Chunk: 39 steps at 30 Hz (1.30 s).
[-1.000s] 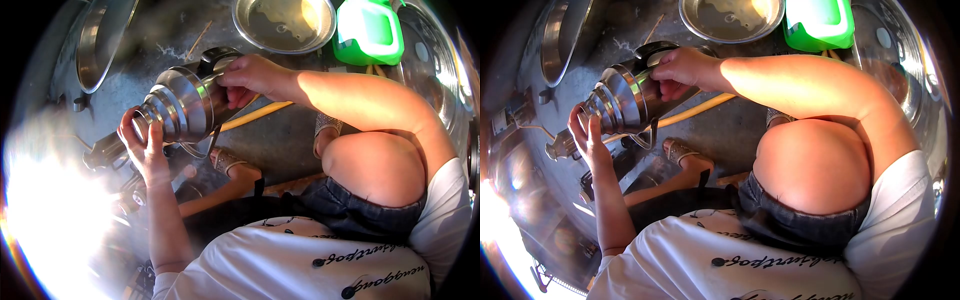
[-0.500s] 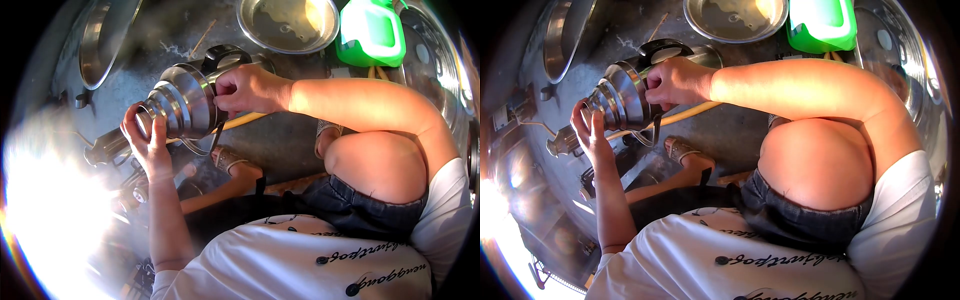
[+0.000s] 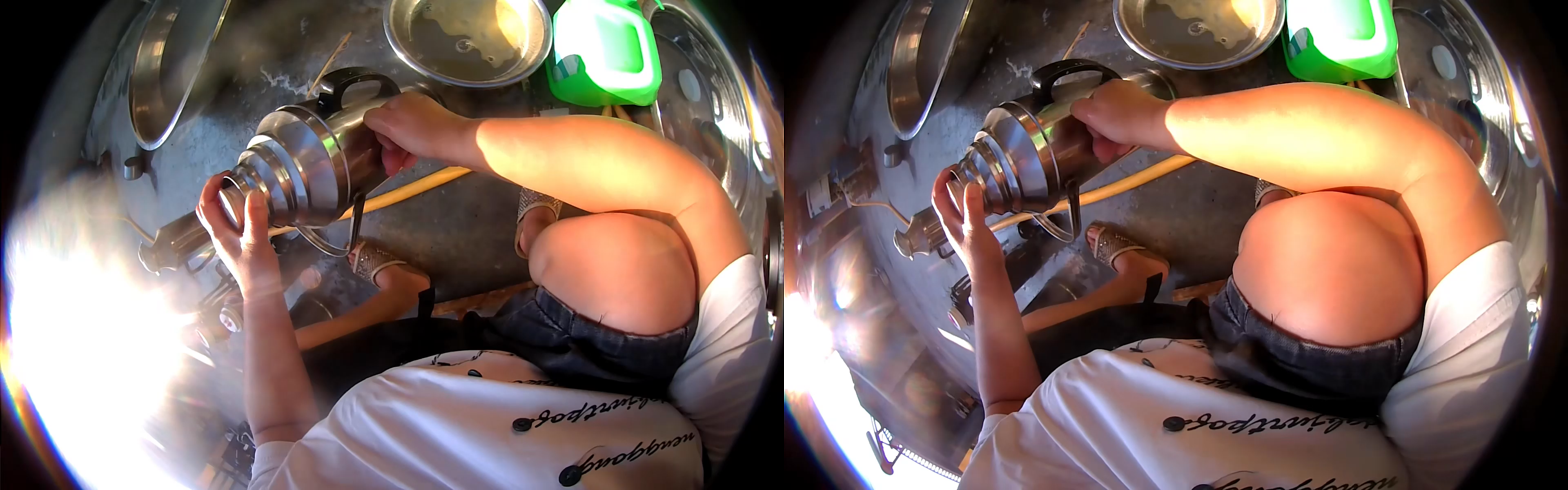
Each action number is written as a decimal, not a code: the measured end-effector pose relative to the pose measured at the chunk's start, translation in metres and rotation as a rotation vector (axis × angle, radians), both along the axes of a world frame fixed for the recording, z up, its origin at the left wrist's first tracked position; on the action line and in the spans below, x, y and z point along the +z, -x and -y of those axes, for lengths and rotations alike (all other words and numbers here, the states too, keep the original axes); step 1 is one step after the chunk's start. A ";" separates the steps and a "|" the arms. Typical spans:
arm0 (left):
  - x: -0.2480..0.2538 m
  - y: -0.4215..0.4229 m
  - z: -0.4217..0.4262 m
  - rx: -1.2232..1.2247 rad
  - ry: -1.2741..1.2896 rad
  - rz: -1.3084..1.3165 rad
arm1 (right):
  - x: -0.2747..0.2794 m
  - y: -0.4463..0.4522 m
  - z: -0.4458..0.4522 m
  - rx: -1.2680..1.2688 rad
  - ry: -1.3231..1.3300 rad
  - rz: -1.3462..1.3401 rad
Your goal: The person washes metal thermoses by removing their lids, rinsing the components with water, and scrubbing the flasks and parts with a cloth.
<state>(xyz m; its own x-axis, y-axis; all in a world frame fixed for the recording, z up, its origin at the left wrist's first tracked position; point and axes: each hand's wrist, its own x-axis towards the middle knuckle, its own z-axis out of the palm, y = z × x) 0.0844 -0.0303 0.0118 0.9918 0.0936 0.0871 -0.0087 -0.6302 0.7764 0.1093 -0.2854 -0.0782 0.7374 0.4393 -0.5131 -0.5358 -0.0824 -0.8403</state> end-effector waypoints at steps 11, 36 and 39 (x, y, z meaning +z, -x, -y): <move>0.001 0.003 -0.002 -0.041 0.007 -0.006 | -0.044 0.044 0.005 -0.177 0.264 0.841; -0.003 -0.005 -0.030 0.287 0.296 -0.050 | -0.066 0.018 0.023 0.241 0.634 0.646; -0.005 -0.003 -0.035 0.248 0.323 -0.075 | -0.040 0.034 0.004 0.082 0.443 0.610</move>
<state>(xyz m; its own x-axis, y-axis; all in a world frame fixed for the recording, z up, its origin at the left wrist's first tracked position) 0.0875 0.0049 0.0066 0.9383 0.3411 -0.0571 0.1765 -0.3302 0.9273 0.0752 -0.2889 -0.1178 0.9210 0.3524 -0.1658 0.0360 -0.5008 -0.8648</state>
